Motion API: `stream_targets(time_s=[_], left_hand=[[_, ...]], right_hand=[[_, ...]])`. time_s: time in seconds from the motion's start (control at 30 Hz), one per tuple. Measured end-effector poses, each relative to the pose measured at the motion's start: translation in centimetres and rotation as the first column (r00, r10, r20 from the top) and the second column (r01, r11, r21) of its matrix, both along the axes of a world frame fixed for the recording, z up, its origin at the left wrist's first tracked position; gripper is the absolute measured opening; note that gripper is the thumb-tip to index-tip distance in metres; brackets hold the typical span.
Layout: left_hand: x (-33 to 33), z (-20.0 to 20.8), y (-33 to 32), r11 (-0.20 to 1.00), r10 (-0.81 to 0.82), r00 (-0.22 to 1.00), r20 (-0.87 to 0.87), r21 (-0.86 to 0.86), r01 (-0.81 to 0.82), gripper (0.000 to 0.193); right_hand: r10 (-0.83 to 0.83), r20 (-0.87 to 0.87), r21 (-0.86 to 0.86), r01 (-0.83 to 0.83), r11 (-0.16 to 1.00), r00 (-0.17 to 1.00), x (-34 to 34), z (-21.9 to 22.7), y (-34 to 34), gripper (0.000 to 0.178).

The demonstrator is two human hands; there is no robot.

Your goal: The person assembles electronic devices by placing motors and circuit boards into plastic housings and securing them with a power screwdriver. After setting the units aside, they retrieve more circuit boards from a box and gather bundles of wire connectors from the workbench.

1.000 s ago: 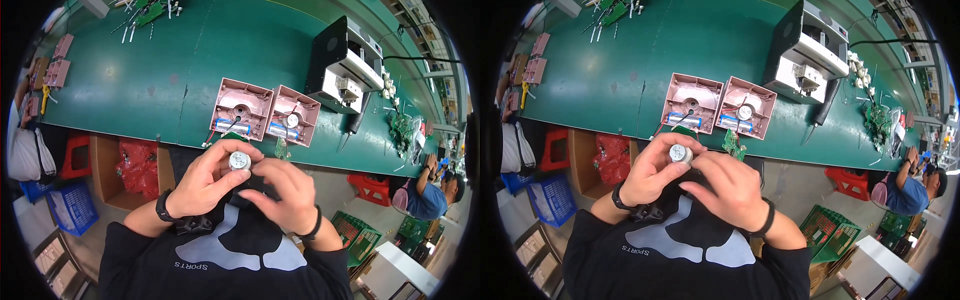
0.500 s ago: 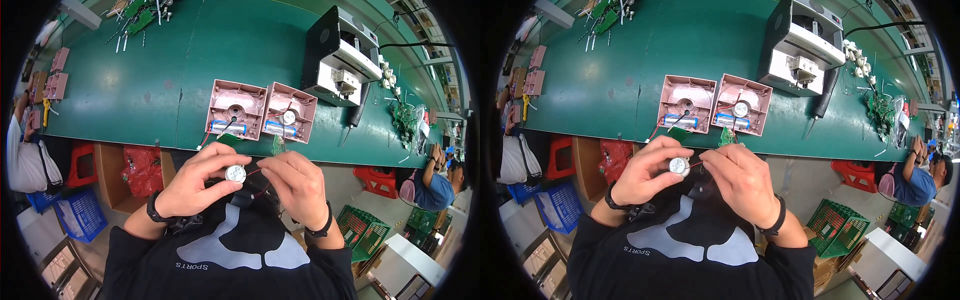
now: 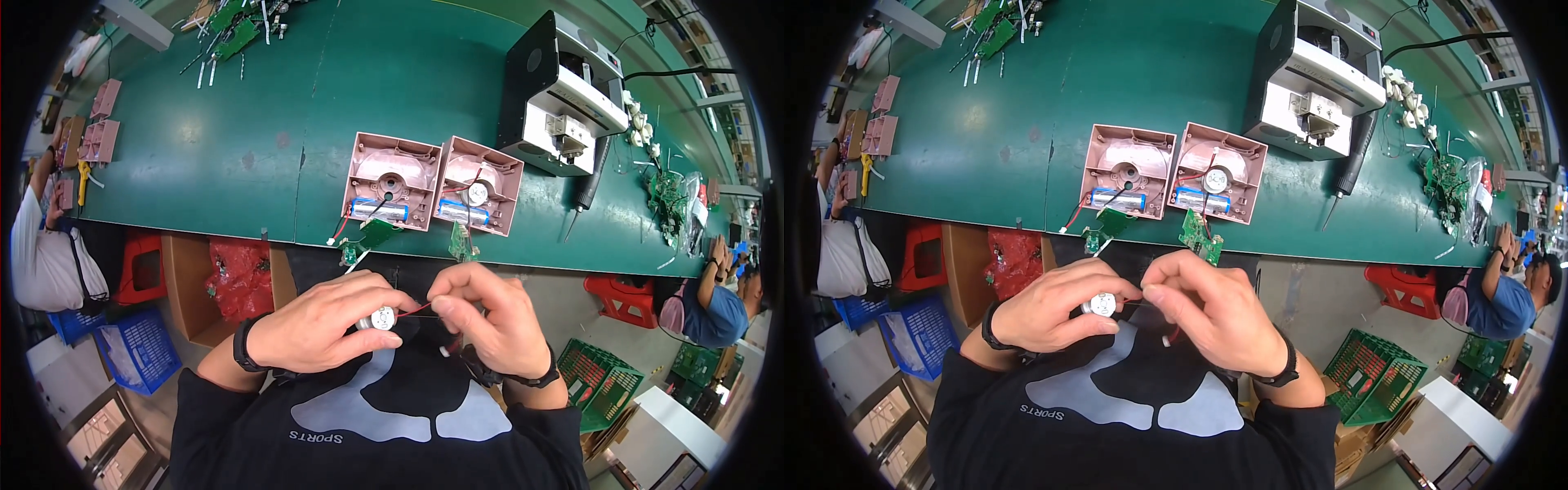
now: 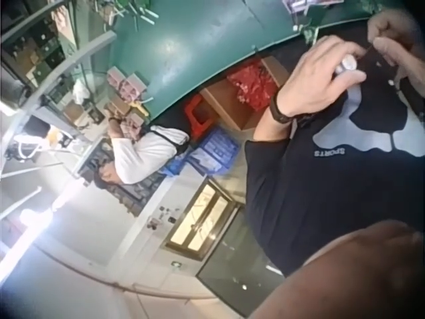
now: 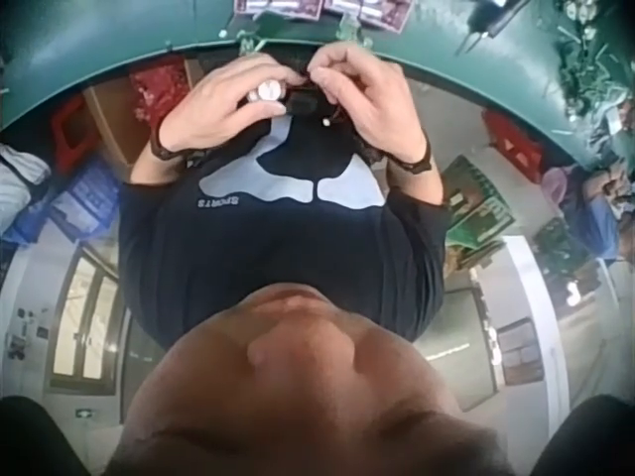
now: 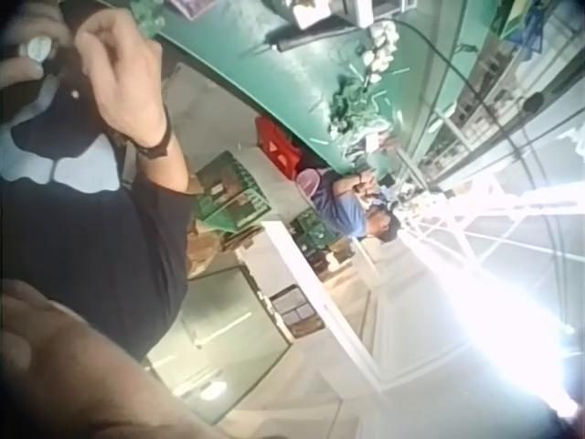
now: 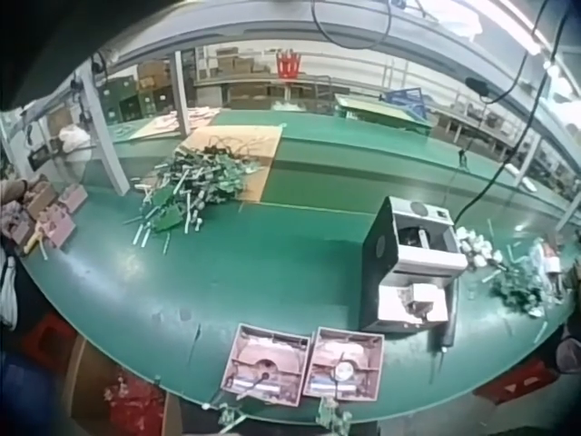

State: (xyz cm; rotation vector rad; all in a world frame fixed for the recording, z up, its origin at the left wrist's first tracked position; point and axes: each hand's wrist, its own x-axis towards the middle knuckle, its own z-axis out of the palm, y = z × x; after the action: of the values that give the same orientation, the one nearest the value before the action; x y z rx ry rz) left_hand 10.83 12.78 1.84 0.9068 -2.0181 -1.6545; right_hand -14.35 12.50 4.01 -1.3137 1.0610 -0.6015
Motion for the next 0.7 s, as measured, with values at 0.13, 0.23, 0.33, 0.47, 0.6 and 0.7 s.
stream_targets(time_s=[0.13, 0.23, 0.33, 0.47, 0.6, 0.7], left_hand=[[0.2, 0.5, -0.2, 0.999, -0.054, 0.997, -0.059, -0.009, 0.053, 0.034], [0.3, 0.8, -0.8, 0.991, -0.107, 0.99, -0.093, -0.091, 0.099, 0.035], [1.1, 1.1, -1.9, 0.971, -0.044, 0.999, -0.026, -0.237, 0.037, 0.032], [2.6, 2.1, -4.0, 0.934, 0.202, 0.977, 0.066, -0.314, -0.172, 0.034], [3.1, -0.3, -6.6, 0.838, 0.527, 0.845, -0.089, -0.112, -0.534, 0.03], [2.9, -1.7, -7.6, 0.823, 0.563, 0.815, -0.137, 0.0, -0.568, 0.028]], right_hand=[[-0.095, 0.01, -0.042, 0.096, 0.995, 0.995, -0.3, -0.1, 0.3, 0.006], [-0.112, 0.039, -0.104, 0.115, 0.988, 0.993, -0.4, 0.5, 0.6, 0.008], [-0.026, 0.069, -0.359, 0.049, 0.932, 0.997, 0.0, 0.5, 0.8, 0.012], [0.058, 0.018, -0.76, -0.024, 0.65, 0.998, 2.1, 0.3, 1.7, 0.021], [-0.132, -0.036, -0.681, 0.072, 0.729, 0.991, 3.6, -1.8, 2.4, 0.031], [-0.172, -0.127, -0.364, 0.115, 0.924, 0.977, 3.6, -4.3, 2.9, 0.036]])
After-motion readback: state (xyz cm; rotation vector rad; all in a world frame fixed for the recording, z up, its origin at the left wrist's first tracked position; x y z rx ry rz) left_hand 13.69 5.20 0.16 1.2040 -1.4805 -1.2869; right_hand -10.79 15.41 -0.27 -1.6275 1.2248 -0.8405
